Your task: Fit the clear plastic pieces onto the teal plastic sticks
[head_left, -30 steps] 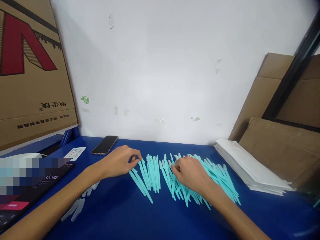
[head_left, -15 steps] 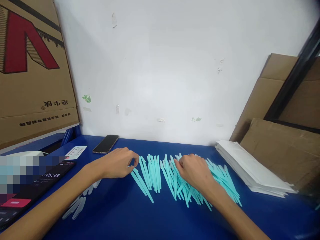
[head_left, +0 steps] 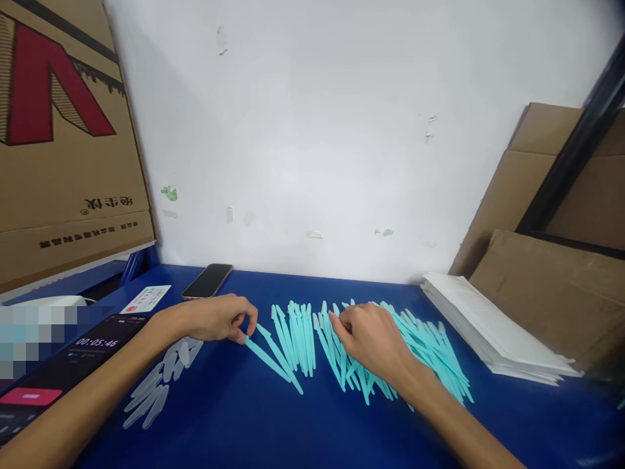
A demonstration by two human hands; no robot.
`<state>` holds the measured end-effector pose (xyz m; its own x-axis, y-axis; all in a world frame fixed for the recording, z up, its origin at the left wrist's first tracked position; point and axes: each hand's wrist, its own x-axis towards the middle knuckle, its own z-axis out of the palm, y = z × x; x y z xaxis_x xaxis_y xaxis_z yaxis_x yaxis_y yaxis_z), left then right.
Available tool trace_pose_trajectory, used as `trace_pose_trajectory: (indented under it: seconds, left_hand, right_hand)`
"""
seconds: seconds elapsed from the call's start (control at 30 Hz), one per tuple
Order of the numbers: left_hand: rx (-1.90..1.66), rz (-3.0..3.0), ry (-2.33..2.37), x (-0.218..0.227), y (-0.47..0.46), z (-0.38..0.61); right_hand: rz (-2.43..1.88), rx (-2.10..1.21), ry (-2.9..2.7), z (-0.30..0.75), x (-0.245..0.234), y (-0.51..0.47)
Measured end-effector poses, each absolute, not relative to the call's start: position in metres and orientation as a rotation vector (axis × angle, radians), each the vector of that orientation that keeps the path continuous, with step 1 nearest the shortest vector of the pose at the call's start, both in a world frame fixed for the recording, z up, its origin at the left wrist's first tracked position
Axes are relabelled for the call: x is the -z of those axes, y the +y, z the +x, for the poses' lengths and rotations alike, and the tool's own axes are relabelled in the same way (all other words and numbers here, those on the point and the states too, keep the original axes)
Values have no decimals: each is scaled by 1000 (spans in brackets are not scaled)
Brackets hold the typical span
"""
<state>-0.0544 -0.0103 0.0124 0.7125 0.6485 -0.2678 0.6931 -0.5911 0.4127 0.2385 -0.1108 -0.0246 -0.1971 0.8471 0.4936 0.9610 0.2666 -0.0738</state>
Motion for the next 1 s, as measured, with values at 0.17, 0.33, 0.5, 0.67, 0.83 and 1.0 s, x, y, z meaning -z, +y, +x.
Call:
trace_pose_trajectory:
  seconds: [0.17, 0.33, 0.5, 0.67, 0.83, 1.0]
  left_hand:
    - [211, 2469, 1068, -19, -11, -60]
    - [80, 2442, 857, -37, -19, -58]
    - [-188, 2377, 694, -38, -28, -37]
    - [-307, 2391, 764, -32, -30, -27]
    - [-227, 2438, 1041, -46, -13, -58]
    - [125, 2238, 1383, -40, 22, -117]
  right_hand:
    - [-1589, 271, -2132, 235, 22, -114]
    - [-1331, 146, -2124, 224, 13, -130]
    - [-1285, 58, -2250, 211, 11, -142]
    - [-1324, 211, -2288, 211, 23, -132]
    - [-1318, 224, -2169, 220, 24, -124]
    - [-1313, 245, -2071, 225, 18, -124]
